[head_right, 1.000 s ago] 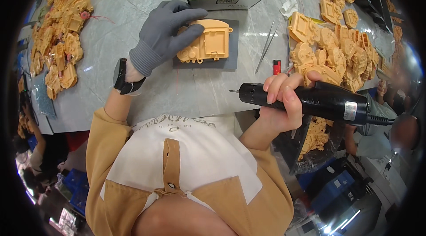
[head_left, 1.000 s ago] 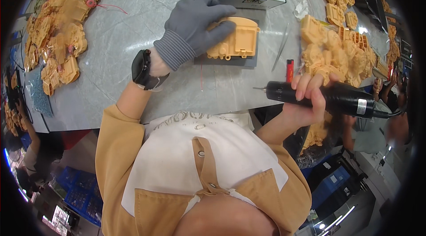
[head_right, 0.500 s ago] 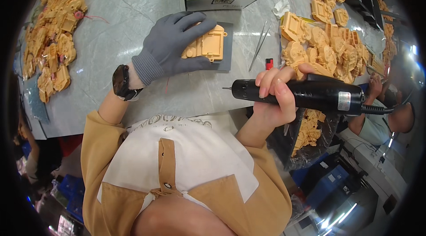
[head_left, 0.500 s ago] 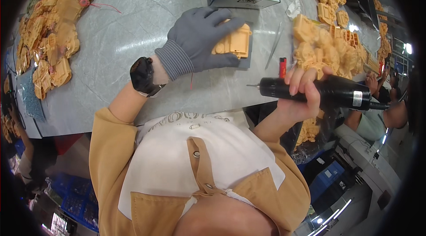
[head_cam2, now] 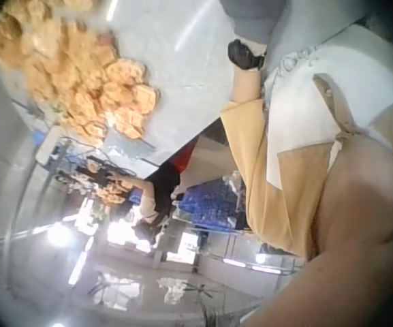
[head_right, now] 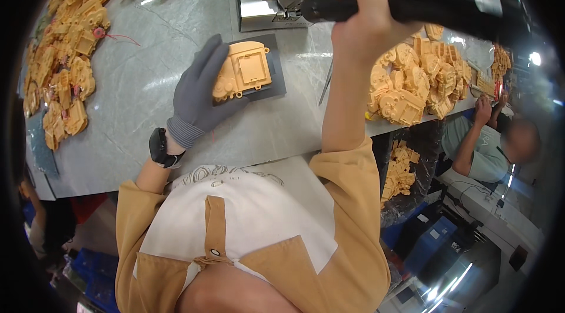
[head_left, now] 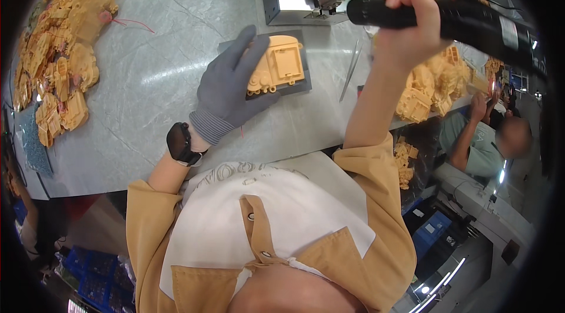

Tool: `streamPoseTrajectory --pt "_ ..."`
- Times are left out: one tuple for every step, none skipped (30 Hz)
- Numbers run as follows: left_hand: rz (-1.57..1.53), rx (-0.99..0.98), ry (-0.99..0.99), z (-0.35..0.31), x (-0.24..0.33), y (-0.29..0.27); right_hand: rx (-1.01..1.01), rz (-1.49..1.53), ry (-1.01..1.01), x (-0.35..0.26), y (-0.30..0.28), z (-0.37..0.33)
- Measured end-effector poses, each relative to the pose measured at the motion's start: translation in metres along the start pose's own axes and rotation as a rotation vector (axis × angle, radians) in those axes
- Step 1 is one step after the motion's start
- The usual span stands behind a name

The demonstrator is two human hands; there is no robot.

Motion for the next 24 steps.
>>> streamPoseTrajectory --pt "-0.036 0.055 -0.029 -0.002 -0.003 -0.004 -0.008 -0.064 0.007 0.007 0.005 0.004" --pt "-0.034 0.039 -0.019 -0.004 -0.006 -0.004 0.047 -0.118 -0.02 0.008 0.018 0.002" --pt "-0.033 0.025 -0.005 -0.005 -0.01 -0.002 0.1 -0.172 -0.052 0.008 0.029 0.0" --pt "-0.033 0.011 0.009 -0.005 -0.013 0.0 0.093 -0.207 -0.045 0.012 0.031 0.0" --pt "-0.037 0.007 0.015 -0.004 -0.014 0.0 0.083 -0.238 -0.034 0.017 0.032 -0.002" --pt "-0.042 0.001 0.021 -0.003 -0.016 0.0 0.073 -0.269 -0.022 0.021 0.034 -0.003" --pt "-0.046 -0.004 0.027 -0.002 -0.017 0.0 0.047 -0.275 -0.003 0.026 0.037 -0.002" --pt "-0.055 -0.002 0.02 -0.002 -0.017 0.001 0.026 -0.288 0.013 0.028 0.038 -0.002" --pt "-0.064 0.001 0.012 -0.001 -0.017 0.002 0.006 -0.299 0.029 0.029 0.039 -0.003" --pt "-0.071 0.004 0.004 -0.001 -0.017 0.002 -0.012 -0.321 0.037 0.028 0.04 -0.006" --pt "-0.094 -0.019 -0.006 0.0 -0.014 0.001 -0.029 -0.351 0.041 0.024 0.041 -0.009" --pt "-0.122 -0.042 -0.013 0.004 -0.012 0.001 -0.045 -0.388 0.041 0.021 0.039 -0.008" --pt "-0.152 -0.065 -0.018 0.007 -0.011 0.003 -0.176 -0.351 0.057 0.024 0.023 -0.007" --pt "-0.144 -0.045 0.009 0.006 -0.012 0.003 -0.162 -0.315 0.07 0.018 0.015 -0.016" --pt "-0.136 -0.025 0.033 0.004 -0.015 0.003 -0.15 -0.279 0.086 0.005 0.012 -0.028" --pt "-0.129 -0.007 0.058 0.003 -0.017 0.005 -0.134 -0.17 0.083 -0.005 0.012 -0.035" --pt "-0.125 0.002 0.059 -0.001 -0.019 0.006 -0.11 -0.064 0.089 -0.016 0.01 -0.046" --pt "-0.121 0.01 0.07 -0.001 -0.021 0.006 -0.154 0.001 0.104 -0.023 0.012 -0.052" --pt "-0.119 0.018 0.08 -0.001 -0.022 0.007 -0.179 -0.038 0.097 -0.027 0.016 -0.062" --pt "-0.118 0.026 0.085 -0.001 -0.023 0.006 -0.182 -0.07 0.118 -0.029 0.018 -0.069" --pt "-0.122 0.026 0.083 -0.002 -0.023 0.006 -0.186 -0.102 0.139 -0.03 0.019 -0.075" --pt "-0.125 0.026 0.081 -0.002 -0.023 0.005 -0.177 -0.119 0.134 -0.031 0.021 -0.08" --pt "-0.129 0.024 0.082 -0.002 -0.022 0.006 -0.166 -0.138 0.126 -0.032 0.023 -0.083" --pt "-0.12 0.024 0.086 -0.002 -0.022 0.006 -0.155 -0.156 0.119 -0.033 0.023 -0.084"
Point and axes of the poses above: each hand's wrist, its own z-axis towards the middle knuckle, its own y-axis out of the palm, x = y × z, the point moved 6 cm from there along z, towards the middle knuckle, and after that the axes turned 6 degrees about x, right-handed, at the moved point
